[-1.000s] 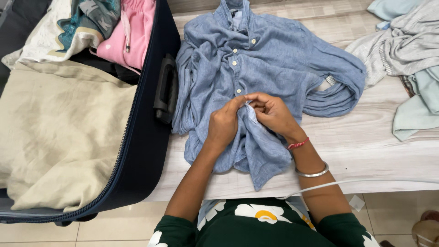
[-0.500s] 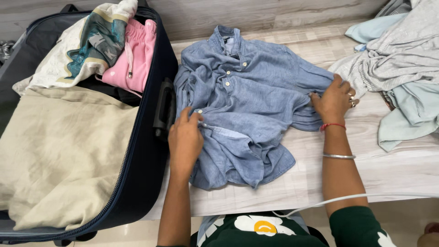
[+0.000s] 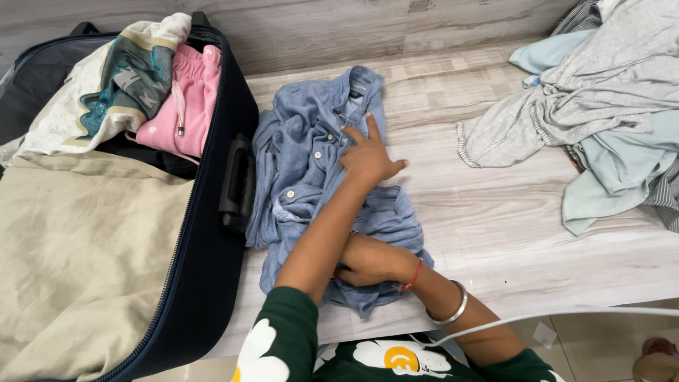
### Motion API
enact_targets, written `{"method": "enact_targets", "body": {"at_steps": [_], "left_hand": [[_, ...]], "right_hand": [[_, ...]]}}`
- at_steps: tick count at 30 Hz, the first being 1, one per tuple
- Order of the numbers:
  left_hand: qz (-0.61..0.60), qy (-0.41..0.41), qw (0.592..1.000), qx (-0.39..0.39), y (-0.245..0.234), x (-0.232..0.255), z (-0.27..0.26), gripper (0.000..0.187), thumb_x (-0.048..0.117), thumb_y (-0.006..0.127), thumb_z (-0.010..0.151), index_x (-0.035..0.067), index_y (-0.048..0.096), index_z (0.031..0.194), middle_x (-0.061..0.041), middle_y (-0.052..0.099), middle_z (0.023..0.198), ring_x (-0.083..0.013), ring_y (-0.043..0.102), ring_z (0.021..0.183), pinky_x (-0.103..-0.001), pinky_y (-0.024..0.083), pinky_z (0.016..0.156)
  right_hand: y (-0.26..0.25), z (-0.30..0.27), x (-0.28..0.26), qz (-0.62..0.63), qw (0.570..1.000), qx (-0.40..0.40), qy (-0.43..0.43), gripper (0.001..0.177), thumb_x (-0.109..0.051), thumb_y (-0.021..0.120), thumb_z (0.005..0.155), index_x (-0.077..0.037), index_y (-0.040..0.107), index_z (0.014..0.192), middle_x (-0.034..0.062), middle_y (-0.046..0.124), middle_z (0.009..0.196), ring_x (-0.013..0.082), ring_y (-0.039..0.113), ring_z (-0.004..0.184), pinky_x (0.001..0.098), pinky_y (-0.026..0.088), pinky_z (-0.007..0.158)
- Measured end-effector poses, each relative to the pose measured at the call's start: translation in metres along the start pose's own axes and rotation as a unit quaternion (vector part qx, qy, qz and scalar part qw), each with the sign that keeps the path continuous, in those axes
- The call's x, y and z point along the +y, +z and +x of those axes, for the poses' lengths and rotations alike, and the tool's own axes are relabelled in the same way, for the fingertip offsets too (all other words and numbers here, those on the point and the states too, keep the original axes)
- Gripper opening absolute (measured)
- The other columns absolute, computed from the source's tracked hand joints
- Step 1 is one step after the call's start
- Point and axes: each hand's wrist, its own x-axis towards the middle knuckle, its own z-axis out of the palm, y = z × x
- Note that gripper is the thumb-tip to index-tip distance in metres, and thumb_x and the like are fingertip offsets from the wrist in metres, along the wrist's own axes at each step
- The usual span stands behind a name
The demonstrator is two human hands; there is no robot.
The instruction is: The person folds a blue button-up shirt, a striped hoodie, and a light green button-up shirt on a wooden surface. Each item is smoothed, folded into a compact rectangle, and placed into an open suitcase. The person also buttons the light green shirt before folding it.
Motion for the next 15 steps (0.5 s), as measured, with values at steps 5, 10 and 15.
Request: {"method": "enact_targets", "body": {"at_steps": [5, 10, 15], "left_hand": [[-0.179, -0.015, 0.975, 0.129, 0.035, -0.03, 0.056, 0.067, 0.021, 0.069, 0.081, -0.005, 0.053, 0.141, -0.03, 0.063, 0.122, -0.0406, 0.07, 0.105, -0.043, 0.056, 0.087], [-0.618, 0.144, 0.743, -0.213, -0.02, 0.004, 0.015, 0.058, 0.0, 0.053, 0.068, -0.004, 0.074, 0.121, -0.013, 0.071, 0.099, -0.0239, 0.063, 0.089, -0.035, 0.049, 0.081], [-0.489, 0.444, 0.69, -0.298, -0.131, 0.023, -0.077, 0.061, 0.003, 0.051, 0.063, 0.001, 0.071, 0.121, -0.01, 0.071, 0.124, -0.018, 0.063, 0.124, -0.025, 0.044, 0.113]], "right_hand": [[-0.058, -0.052, 0.06, 0.285, 0.942, -0.003, 0.175, 0.036, -0.026, 0.056, 0.103, 0.0, 0.07, 0.123, 0.0137, 0.076, 0.117, 0.0228, 0.075, 0.104, 0.0349, 0.061, 0.093], [-0.103, -0.089, 0.123, 0.02, 0.86, 0.37, 0.35, 0.035, -0.023, 0.053, 0.104, 0.0, 0.066, 0.127, 0.0137, 0.072, 0.12, 0.0226, 0.074, 0.102, 0.0358, 0.063, 0.089], [-0.093, -0.092, 0.157, 0.153, 0.831, 0.394, 0.361, 0.036, -0.024, 0.051, 0.107, 0.0, 0.064, 0.13, 0.0139, 0.07, 0.127, 0.0242, 0.07, 0.113, 0.0386, 0.061, 0.099]]}}
